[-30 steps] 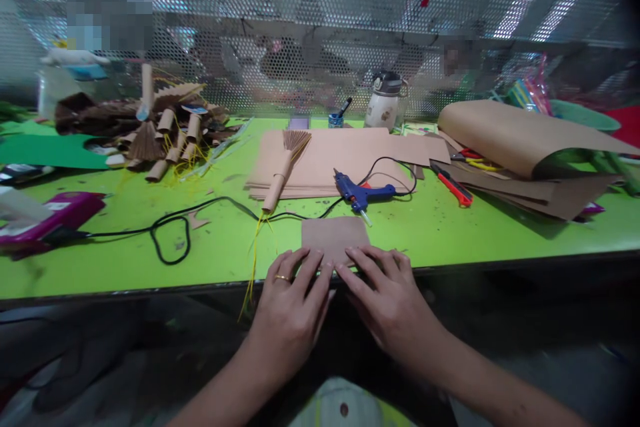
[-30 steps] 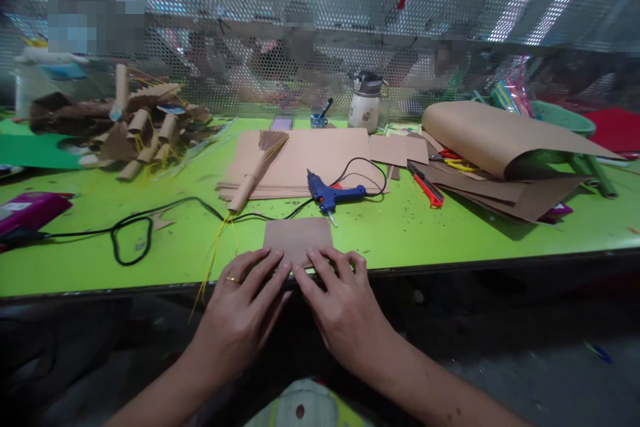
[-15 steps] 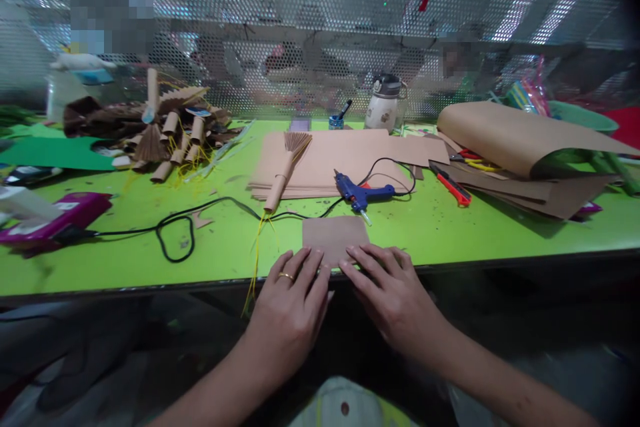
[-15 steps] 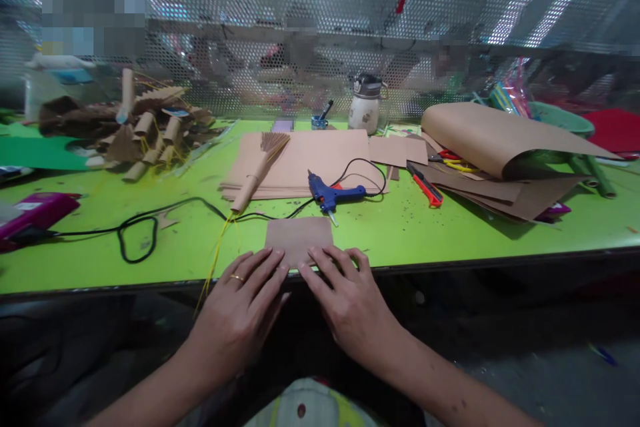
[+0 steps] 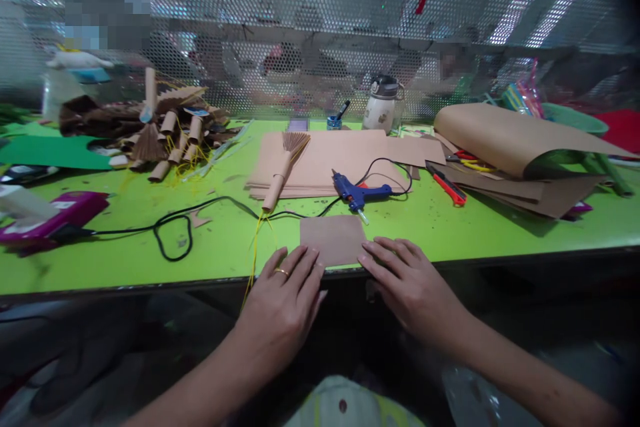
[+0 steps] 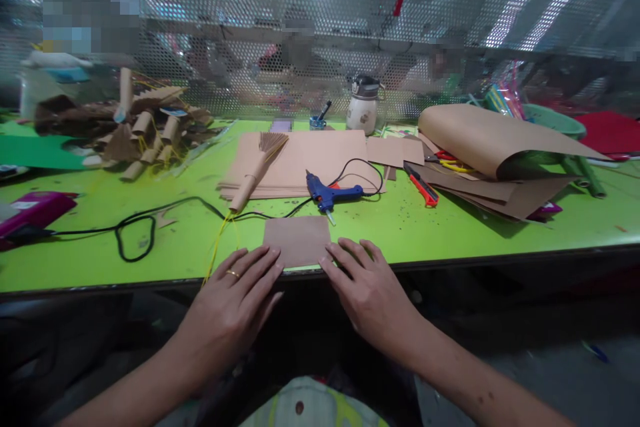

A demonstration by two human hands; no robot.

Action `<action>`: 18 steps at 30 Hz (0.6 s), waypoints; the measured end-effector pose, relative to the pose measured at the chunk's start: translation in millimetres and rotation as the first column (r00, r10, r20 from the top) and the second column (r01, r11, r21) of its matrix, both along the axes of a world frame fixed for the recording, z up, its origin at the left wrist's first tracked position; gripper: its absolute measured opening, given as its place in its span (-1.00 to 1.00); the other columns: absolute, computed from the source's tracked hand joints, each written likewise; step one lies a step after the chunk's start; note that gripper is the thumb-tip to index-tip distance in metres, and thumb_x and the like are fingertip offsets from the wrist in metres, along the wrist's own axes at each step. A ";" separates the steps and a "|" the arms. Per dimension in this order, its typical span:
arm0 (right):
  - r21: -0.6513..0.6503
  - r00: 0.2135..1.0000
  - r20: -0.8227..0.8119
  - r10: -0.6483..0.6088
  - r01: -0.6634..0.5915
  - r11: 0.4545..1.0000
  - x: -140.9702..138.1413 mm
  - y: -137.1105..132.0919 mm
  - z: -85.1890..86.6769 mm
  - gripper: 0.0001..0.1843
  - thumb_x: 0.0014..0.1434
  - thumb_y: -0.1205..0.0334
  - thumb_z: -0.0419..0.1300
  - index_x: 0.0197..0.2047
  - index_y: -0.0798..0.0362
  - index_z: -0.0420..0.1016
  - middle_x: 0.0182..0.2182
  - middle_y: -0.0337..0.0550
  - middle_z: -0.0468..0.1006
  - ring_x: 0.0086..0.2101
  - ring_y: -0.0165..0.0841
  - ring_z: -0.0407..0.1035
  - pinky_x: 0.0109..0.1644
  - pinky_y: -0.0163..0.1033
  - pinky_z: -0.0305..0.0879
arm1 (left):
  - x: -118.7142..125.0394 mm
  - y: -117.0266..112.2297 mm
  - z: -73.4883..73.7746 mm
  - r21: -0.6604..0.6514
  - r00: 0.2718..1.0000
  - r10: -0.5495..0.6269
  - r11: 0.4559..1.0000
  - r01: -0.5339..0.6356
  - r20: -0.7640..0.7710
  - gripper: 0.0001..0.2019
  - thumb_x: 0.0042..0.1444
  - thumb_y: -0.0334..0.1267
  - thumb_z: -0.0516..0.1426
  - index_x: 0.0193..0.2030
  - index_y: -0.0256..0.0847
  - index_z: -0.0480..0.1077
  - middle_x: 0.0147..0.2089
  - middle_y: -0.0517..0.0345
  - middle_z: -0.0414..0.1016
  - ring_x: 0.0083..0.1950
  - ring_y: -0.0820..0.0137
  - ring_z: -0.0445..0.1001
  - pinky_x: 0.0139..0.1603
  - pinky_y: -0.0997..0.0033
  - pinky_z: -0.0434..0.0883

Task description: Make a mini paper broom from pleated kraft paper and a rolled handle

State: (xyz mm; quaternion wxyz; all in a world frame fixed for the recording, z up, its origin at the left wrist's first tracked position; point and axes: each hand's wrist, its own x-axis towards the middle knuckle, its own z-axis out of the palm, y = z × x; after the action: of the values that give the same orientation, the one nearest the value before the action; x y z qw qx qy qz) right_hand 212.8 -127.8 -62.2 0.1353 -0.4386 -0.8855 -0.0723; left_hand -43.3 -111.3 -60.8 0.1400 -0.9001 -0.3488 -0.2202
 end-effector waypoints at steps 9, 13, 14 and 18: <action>0.009 0.998 -0.063 -0.010 0.010 1.000 5.5 -1.7 1.8 -0.53 0.25 0.39 0.06 0.23 0.11 0.29 0.22 0.02 0.31 0.17 -0.08 0.14 0.17 0.15 0.14 | -27.1 6.1 0.5 -0.028 0.995 -0.083 0.996 0.085 0.062 -0.64 0.14 -0.43 0.14 0.10 -0.34 0.37 0.14 -0.10 0.46 0.21 0.15 0.33 0.18 0.05 0.35; 0.023 0.994 -0.102 -0.027 0.030 0.999 2.6 -3.0 -1.2 -0.54 0.24 0.39 0.07 0.22 0.11 0.29 0.21 0.04 0.32 0.17 -0.07 0.14 0.17 0.18 0.13 | -33.4 6.0 2.0 -0.049 0.991 -0.108 0.992 0.112 0.078 -0.63 0.14 -0.45 0.14 0.12 -0.36 0.35 0.14 -0.10 0.46 0.23 0.14 0.29 0.19 0.06 0.35; 0.023 0.994 -0.107 -0.032 0.035 0.999 1.8 -3.5 -2.0 -0.54 0.24 0.39 0.06 0.21 0.11 0.30 0.21 0.04 0.32 0.17 -0.07 0.13 0.17 0.18 0.12 | -34.0 5.7 2.1 -0.054 0.990 -0.111 0.992 0.115 0.082 -0.62 0.14 -0.44 0.13 0.12 -0.35 0.34 0.14 -0.10 0.45 0.24 0.14 0.28 0.19 0.06 0.35; 0.020 0.992 -0.117 -0.050 0.052 0.998 -0.3 -5.3 -4.0 -0.55 0.26 0.39 0.04 0.21 0.13 0.29 0.21 0.03 0.32 0.18 -0.08 0.11 0.22 0.19 0.07 | -36.0 5.2 0.1 -0.089 0.993 -0.092 0.991 0.099 0.080 -0.57 0.15 -0.42 0.13 0.18 -0.33 0.29 0.18 -0.11 0.40 0.23 0.13 0.26 0.19 0.03 0.33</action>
State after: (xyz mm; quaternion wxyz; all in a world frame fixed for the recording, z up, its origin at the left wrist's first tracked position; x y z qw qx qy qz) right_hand 212.5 -133.1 -66.2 0.1898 -0.4629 -0.8638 -0.0603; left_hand -79.3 -106.1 -60.7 0.0741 -0.9124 -0.3200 -0.2441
